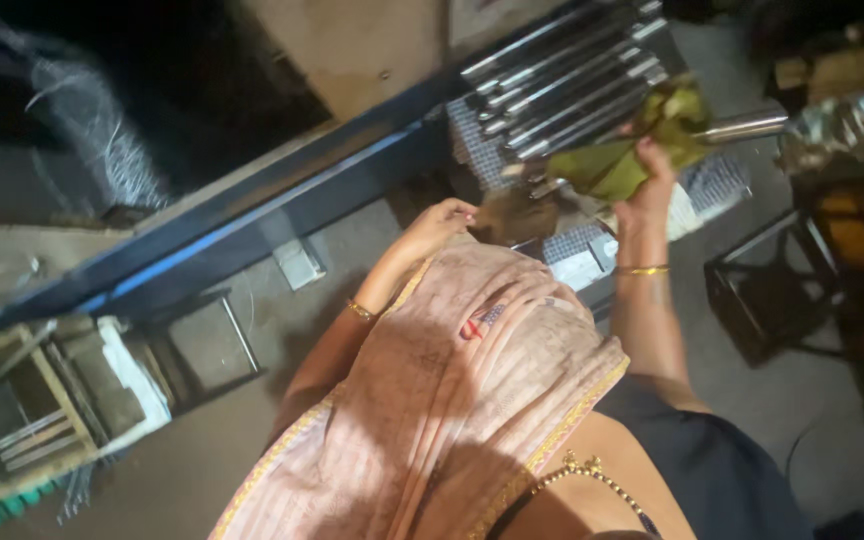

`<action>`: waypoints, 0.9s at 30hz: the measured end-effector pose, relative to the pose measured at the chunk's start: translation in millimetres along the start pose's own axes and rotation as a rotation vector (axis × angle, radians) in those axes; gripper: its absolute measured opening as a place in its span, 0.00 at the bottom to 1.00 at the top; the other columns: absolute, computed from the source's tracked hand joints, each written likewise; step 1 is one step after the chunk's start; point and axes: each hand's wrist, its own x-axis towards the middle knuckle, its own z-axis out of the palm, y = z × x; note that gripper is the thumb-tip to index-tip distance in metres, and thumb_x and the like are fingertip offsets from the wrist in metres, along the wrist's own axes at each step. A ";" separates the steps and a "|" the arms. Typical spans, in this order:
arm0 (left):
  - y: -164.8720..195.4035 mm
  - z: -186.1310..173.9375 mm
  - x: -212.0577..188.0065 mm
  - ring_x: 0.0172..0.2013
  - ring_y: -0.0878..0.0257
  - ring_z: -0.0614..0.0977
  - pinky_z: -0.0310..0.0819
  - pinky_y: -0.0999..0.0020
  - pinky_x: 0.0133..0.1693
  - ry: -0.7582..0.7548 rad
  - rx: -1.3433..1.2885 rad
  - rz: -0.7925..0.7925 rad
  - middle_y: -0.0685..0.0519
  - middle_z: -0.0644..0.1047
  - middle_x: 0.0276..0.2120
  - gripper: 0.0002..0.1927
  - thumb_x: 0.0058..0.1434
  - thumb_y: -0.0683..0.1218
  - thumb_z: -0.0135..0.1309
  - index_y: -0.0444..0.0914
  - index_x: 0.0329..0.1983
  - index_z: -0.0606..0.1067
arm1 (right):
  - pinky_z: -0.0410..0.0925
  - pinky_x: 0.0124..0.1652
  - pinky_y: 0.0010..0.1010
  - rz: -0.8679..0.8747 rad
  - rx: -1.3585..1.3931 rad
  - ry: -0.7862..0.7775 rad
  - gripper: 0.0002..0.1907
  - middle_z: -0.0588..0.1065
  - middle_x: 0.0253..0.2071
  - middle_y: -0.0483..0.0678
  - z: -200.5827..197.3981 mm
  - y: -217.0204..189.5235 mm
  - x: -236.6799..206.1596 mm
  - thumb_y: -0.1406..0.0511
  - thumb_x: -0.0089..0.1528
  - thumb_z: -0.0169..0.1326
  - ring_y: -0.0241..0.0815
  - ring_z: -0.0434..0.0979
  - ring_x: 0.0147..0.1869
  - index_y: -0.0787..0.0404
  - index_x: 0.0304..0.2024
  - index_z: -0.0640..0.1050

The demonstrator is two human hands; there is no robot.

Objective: The person wipes a metal surface with a green cloth, then picks up cylindrical metal rods one by one, wipes each with the cloth, and places them into a metal tray. The person repeats this process for several rods.

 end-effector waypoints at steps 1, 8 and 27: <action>0.9 -1.9 -2.3 0.46 0.62 0.83 0.78 0.67 0.48 -0.010 0.080 0.001 0.48 0.83 0.45 0.15 0.70 0.48 0.52 0.34 0.53 0.77 | 0.74 0.59 0.44 0.075 0.046 -0.005 0.20 0.77 0.51 0.54 4.6 18.6 1.2 0.67 0.62 0.55 0.50 0.78 0.56 0.66 0.56 0.73; 9.0 0.5 -48.3 0.49 0.57 0.83 0.77 0.61 0.52 -0.096 0.290 0.072 0.44 0.83 0.49 0.19 0.70 0.52 0.53 0.34 0.55 0.78 | 0.71 0.65 0.45 0.284 0.323 -0.166 0.30 0.75 0.61 0.53 75.4 71.3 -10.1 0.67 0.59 0.56 0.49 0.76 0.62 0.59 0.65 0.69; 19.9 -2.7 -29.5 0.32 0.66 0.77 0.73 0.70 0.34 0.681 -0.457 0.279 0.52 0.78 0.31 0.09 0.72 0.42 0.55 0.31 0.43 0.80 | 0.71 0.63 0.40 0.440 0.366 -0.586 0.34 0.71 0.66 0.47 204.8 120.6 -51.3 0.66 0.59 0.63 0.46 0.75 0.64 0.59 0.67 0.68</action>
